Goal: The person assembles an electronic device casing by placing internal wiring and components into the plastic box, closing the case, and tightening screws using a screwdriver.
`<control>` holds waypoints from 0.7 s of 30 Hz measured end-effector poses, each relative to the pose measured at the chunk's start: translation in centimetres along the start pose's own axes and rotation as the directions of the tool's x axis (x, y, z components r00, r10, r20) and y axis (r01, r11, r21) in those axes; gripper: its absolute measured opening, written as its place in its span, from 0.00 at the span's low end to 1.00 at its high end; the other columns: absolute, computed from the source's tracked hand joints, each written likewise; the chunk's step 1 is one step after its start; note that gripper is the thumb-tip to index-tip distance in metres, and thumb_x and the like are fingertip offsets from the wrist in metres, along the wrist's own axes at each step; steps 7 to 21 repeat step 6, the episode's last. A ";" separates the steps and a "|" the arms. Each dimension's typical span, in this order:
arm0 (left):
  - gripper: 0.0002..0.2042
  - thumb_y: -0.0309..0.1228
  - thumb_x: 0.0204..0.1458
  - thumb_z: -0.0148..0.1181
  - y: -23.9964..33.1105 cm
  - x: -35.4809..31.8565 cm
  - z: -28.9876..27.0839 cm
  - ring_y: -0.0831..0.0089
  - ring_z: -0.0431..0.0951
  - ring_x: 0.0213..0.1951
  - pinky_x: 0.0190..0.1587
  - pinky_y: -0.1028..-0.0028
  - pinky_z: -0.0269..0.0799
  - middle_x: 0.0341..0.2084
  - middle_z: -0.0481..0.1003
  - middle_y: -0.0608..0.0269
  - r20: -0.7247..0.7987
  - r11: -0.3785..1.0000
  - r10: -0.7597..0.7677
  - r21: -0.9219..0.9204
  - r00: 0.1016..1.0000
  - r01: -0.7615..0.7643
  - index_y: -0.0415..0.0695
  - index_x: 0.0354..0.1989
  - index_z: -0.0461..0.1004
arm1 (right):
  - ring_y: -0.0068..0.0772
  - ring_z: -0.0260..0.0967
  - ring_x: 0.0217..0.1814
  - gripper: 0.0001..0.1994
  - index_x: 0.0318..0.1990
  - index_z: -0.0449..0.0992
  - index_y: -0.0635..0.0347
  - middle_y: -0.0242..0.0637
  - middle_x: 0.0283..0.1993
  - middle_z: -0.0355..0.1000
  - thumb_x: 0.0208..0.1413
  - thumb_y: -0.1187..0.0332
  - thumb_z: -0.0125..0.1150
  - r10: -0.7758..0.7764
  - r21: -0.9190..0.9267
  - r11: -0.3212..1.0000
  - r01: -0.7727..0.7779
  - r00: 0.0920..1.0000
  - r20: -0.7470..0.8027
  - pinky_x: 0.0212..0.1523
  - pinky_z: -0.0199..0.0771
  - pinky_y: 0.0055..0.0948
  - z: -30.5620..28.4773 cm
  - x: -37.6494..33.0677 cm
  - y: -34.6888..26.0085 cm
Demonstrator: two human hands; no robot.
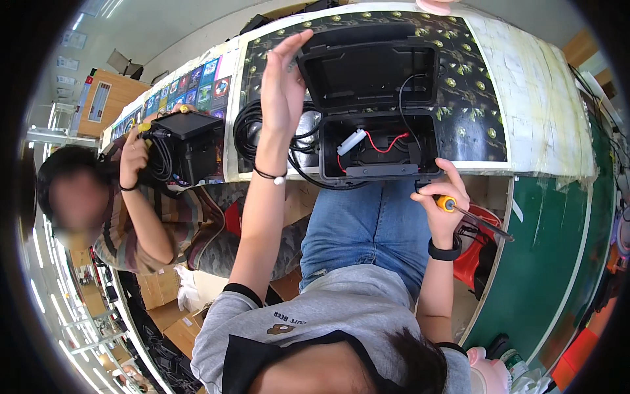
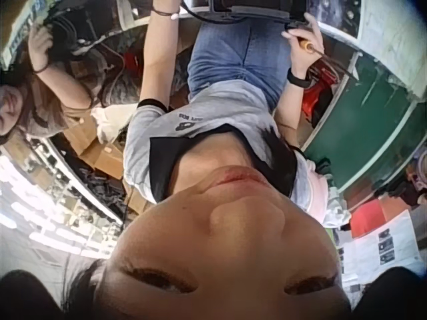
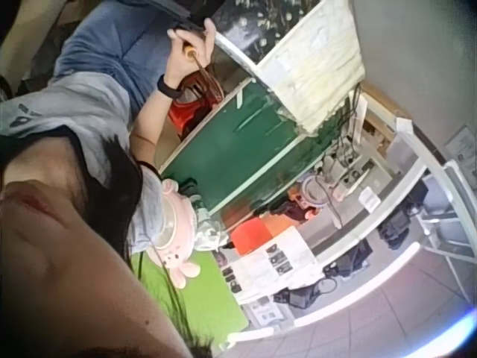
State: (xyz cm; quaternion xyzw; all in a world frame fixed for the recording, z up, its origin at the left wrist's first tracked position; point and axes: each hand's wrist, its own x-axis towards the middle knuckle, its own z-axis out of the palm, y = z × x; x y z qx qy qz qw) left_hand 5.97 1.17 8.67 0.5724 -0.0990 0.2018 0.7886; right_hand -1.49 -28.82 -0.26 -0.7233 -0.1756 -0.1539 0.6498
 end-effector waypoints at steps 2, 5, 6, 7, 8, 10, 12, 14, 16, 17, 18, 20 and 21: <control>0.27 0.44 0.61 0.53 0.0 -0.9 -0.1 0.68 0.65 0.60 0.64 0.70 0.56 0.61 0.64 0.53 0.063 0.999 0.045 -0.013 0.997 -0.044 0.37 0.61 0.61 | 0.21 0.71 0.33 0.12 0.26 0.78 0.63 0.47 0.56 0.73 0.31 0.81 0.74 0.064 0.065 0.996 -0.062 0.998 -0.023 0.36 0.71 0.22 0.1 0.4 -0.3; 0.37 0.34 0.46 0.71 0.6 -2.8 -1.1 0.63 0.56 0.67 0.68 0.68 0.48 0.66 0.55 0.49 0.202 0.997 0.046 0.054 0.978 -0.058 0.37 0.63 0.58 | 0.21 0.71 0.34 0.11 0.26 0.78 0.64 0.47 0.56 0.72 0.33 0.80 0.74 0.096 -0.001 0.995 -0.096 0.993 -0.074 0.37 0.70 0.21 -0.2 0.9 -0.3; 0.37 0.34 0.46 0.71 0.3 -3.3 -1.0 0.63 0.56 0.67 0.68 0.68 0.48 0.66 0.55 0.49 0.197 0.998 0.031 0.051 0.980 -0.042 0.37 0.63 0.58 | 0.21 0.71 0.35 0.10 0.28 0.78 0.65 0.47 0.57 0.72 0.35 0.79 0.73 0.129 0.059 0.990 -0.125 0.989 -0.073 0.38 0.70 0.20 -0.4 1.0 -0.2; 0.37 0.34 0.46 0.71 0.3 -3.3 -1.0 0.63 0.56 0.67 0.68 0.68 0.48 0.66 0.55 0.49 0.197 0.998 0.031 0.051 0.980 -0.042 0.37 0.63 0.58 | 0.21 0.71 0.35 0.10 0.28 0.78 0.65 0.47 0.57 0.72 0.35 0.79 0.73 0.129 0.059 0.990 -0.125 0.989 -0.073 0.38 0.70 0.20 -0.4 1.0 -0.2; 0.37 0.34 0.46 0.71 0.3 -3.3 -1.0 0.63 0.56 0.67 0.68 0.68 0.48 0.66 0.55 0.49 0.197 0.998 0.031 0.051 0.980 -0.042 0.37 0.63 0.58 | 0.21 0.71 0.35 0.10 0.28 0.78 0.65 0.47 0.57 0.72 0.35 0.79 0.73 0.129 0.059 0.990 -0.125 0.989 -0.073 0.38 0.70 0.20 -0.4 1.0 -0.2; 0.37 0.34 0.46 0.71 0.3 -3.3 -1.0 0.63 0.56 0.67 0.68 0.68 0.48 0.66 0.55 0.49 0.197 0.998 0.031 0.051 0.980 -0.042 0.37 0.63 0.58 | 0.21 0.71 0.35 0.10 0.28 0.78 0.65 0.47 0.57 0.72 0.35 0.79 0.73 0.129 0.059 0.990 -0.125 0.989 -0.073 0.38 0.70 0.20 -0.4 1.0 -0.2; 0.37 0.34 0.46 0.71 0.3 -3.3 -1.0 0.63 0.56 0.67 0.68 0.68 0.48 0.66 0.55 0.49 0.197 0.998 0.031 0.051 0.980 -0.042 0.37 0.63 0.58 | 0.21 0.71 0.35 0.10 0.28 0.78 0.65 0.47 0.57 0.72 0.35 0.79 0.73 0.129 0.059 0.990 -0.125 0.989 -0.073 0.38 0.70 0.20 -0.4 1.0 -0.2; 0.37 0.34 0.46 0.71 0.3 -3.3 -1.0 0.63 0.56 0.67 0.68 0.68 0.48 0.66 0.55 0.49 0.197 0.998 0.031 0.051 0.980 -0.042 0.37 0.63 0.58 | 0.21 0.71 0.35 0.10 0.28 0.78 0.65 0.47 0.57 0.72 0.35 0.79 0.73 0.129 0.059 0.990 -0.125 0.989 -0.073 0.38 0.70 0.20 -0.4 1.0 -0.2; 0.37 0.34 0.46 0.71 0.3 -3.3 -1.0 0.63 0.56 0.67 0.68 0.68 0.48 0.66 0.55 0.49 0.197 0.998 0.031 0.051 0.980 -0.042 0.37 0.63 0.58 | 0.21 0.71 0.35 0.10 0.28 0.78 0.65 0.47 0.57 0.72 0.35 0.79 0.73 0.129 0.059 0.990 -0.125 0.989 -0.073 0.38 0.70 0.20 -0.4 1.0 -0.2; 0.37 0.34 0.46 0.71 0.3 -3.3 -1.0 0.63 0.56 0.67 0.68 0.68 0.48 0.66 0.55 0.49 0.197 0.998 0.031 0.051 0.980 -0.042 0.37 0.63 0.58 | 0.21 0.71 0.35 0.10 0.28 0.78 0.65 0.47 0.57 0.72 0.35 0.79 0.73 0.129 0.059 0.990 -0.125 0.989 -0.073 0.38 0.70 0.20 -0.4 1.0 -0.2; 0.37 0.34 0.46 0.71 0.3 -3.3 -1.0 0.63 0.56 0.67 0.68 0.68 0.48 0.66 0.55 0.49 0.197 0.998 0.031 0.051 0.980 -0.042 0.37 0.63 0.58 | 0.21 0.71 0.35 0.10 0.28 0.78 0.65 0.47 0.57 0.72 0.35 0.79 0.73 0.129 0.059 0.990 -0.125 0.989 -0.073 0.38 0.70 0.20 -0.4 1.0 -0.2; 0.37 0.34 0.46 0.71 0.3 -3.3 -1.0 0.63 0.56 0.67 0.68 0.68 0.48 0.66 0.55 0.49 0.197 0.998 0.031 0.051 0.980 -0.042 0.37 0.63 0.58 | 0.21 0.71 0.35 0.10 0.28 0.78 0.65 0.47 0.57 0.72 0.35 0.79 0.73 0.129 0.059 0.990 -0.125 0.989 -0.073 0.38 0.70 0.20 -0.4 1.0 -0.2; 0.37 0.34 0.46 0.71 0.3 -3.3 -1.0 0.63 0.56 0.67 0.68 0.68 0.48 0.66 0.55 0.49 0.197 0.998 0.031 0.051 0.980 -0.042 0.37 0.63 0.58 | 0.21 0.71 0.35 0.10 0.28 0.78 0.65 0.47 0.57 0.72 0.35 0.79 0.73 0.129 0.059 0.990 -0.125 0.989 -0.073 0.38 0.70 0.20 -0.4 1.0 -0.2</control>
